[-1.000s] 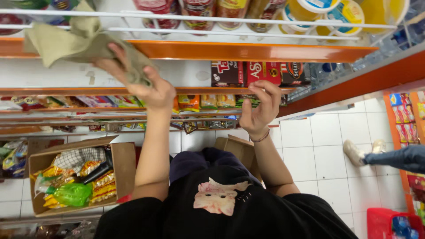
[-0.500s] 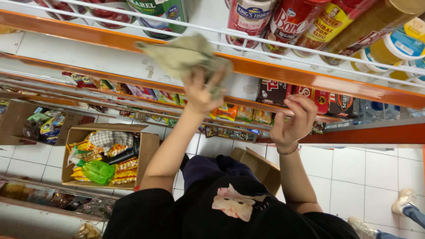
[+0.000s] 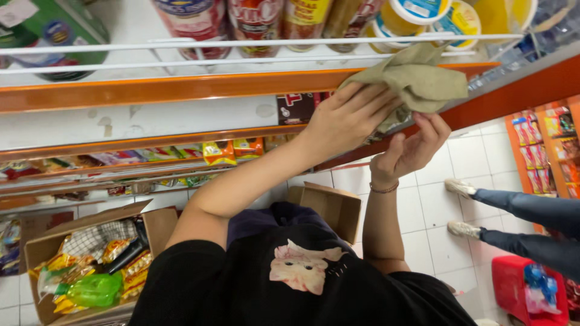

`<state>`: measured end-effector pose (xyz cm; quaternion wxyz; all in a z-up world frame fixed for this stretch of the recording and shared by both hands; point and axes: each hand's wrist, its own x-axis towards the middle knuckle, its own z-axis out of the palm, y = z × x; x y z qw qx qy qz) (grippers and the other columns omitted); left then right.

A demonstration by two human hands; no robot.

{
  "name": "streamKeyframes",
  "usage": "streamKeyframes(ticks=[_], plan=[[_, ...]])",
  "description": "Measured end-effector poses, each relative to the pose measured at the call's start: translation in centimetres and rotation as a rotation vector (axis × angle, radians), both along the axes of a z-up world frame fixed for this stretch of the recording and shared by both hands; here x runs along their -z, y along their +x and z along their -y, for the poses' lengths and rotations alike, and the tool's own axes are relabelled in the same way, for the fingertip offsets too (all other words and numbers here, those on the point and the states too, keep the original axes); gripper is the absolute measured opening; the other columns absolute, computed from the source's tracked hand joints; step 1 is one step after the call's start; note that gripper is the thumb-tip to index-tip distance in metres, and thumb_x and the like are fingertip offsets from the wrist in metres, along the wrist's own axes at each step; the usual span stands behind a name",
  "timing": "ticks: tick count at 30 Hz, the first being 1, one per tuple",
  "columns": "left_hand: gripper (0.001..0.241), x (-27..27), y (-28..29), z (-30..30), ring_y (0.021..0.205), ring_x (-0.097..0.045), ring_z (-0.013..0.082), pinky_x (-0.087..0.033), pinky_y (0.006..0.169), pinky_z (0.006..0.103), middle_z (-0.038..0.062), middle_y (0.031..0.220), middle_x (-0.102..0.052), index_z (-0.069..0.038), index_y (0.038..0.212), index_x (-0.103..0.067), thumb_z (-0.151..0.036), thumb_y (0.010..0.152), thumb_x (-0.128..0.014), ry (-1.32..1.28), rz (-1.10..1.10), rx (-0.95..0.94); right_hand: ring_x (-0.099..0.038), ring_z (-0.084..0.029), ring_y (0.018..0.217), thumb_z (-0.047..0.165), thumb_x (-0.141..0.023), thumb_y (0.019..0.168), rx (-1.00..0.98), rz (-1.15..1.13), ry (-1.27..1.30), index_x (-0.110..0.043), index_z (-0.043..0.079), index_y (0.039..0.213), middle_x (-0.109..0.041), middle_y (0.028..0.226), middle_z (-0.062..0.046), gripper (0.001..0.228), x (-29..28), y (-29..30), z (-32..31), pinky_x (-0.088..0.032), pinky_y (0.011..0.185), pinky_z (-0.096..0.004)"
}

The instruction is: The person cleans store shelves by spraying them with a liquid, wiping them with a cloth, and then scanning and restacking snack bags.

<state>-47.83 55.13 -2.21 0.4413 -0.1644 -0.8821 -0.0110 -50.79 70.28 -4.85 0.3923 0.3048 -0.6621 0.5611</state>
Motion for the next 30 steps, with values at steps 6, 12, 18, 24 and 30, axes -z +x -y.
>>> streamKeyframes(ticks=[6,12,18,24,30], plan=[[0.048,-2.5,-4.7,-4.7,0.152,-0.038,0.0192,-0.019,0.131,0.0384,0.007,0.162,-0.047,0.001,0.149,-0.059,-0.016,0.104,-0.055,-0.137,-0.072,0.084,-0.050,-0.028,0.120,0.011,-0.054,0.098,0.096,0.060,-0.044,-0.056,-0.005,0.124,-0.046,0.132,-0.016,0.030,-0.2,0.0,-2.3,-0.044,0.109,-0.040],[0.032,-0.6,0.1,0.1,0.118,-0.063,0.0227,-0.040,0.115,0.0389,0.009,0.119,-0.069,0.000,0.114,-0.073,-0.019,0.093,-0.060,-0.037,0.018,0.101,-0.051,-0.026,0.119,0.009,-0.052,0.097,0.059,0.073,-0.084,-0.055,-0.004,0.127,-0.043,0.133,-0.015,0.033,-0.5,-0.1,-2.1,-0.049,0.106,-0.038],[0.036,0.6,5.0,4.1,0.115,-0.065,0.0284,-0.038,0.107,0.0546,0.007,0.115,-0.072,-0.007,0.108,-0.078,-0.025,0.078,-0.071,0.051,-0.071,-0.199,-0.049,-0.027,0.118,0.003,-0.053,0.092,0.065,0.053,-0.036,-0.056,-0.004,0.125,-0.046,0.131,-0.015,0.034,-0.1,-0.7,-2.1,-0.046,0.107,-0.039],[0.022,0.9,-1.0,-1.8,0.107,-0.059,0.0251,-0.040,0.107,0.0466,0.005,0.109,-0.067,-0.012,0.110,-0.078,-0.020,0.091,-0.068,0.074,0.039,-0.014,-0.051,-0.025,0.118,0.005,-0.052,0.096,0.037,0.072,-0.037,-0.054,-0.003,0.128,-0.043,0.132,-0.014,0.033,0.4,-0.6,-3.7,-0.052,0.104,-0.039],[0.039,0.0,-5.5,-6.7,0.134,-0.053,0.0176,-0.033,0.122,0.0353,0.006,0.139,-0.064,0.000,0.128,-0.069,-0.017,0.096,-0.057,-0.045,-0.119,0.066,-0.054,-0.024,0.114,0.009,-0.051,0.099,0.073,0.085,-0.053,-0.055,-0.004,0.127,-0.045,0.131,-0.013,0.031,1.0,0.0,-4.8,-0.052,0.101,-0.038]])
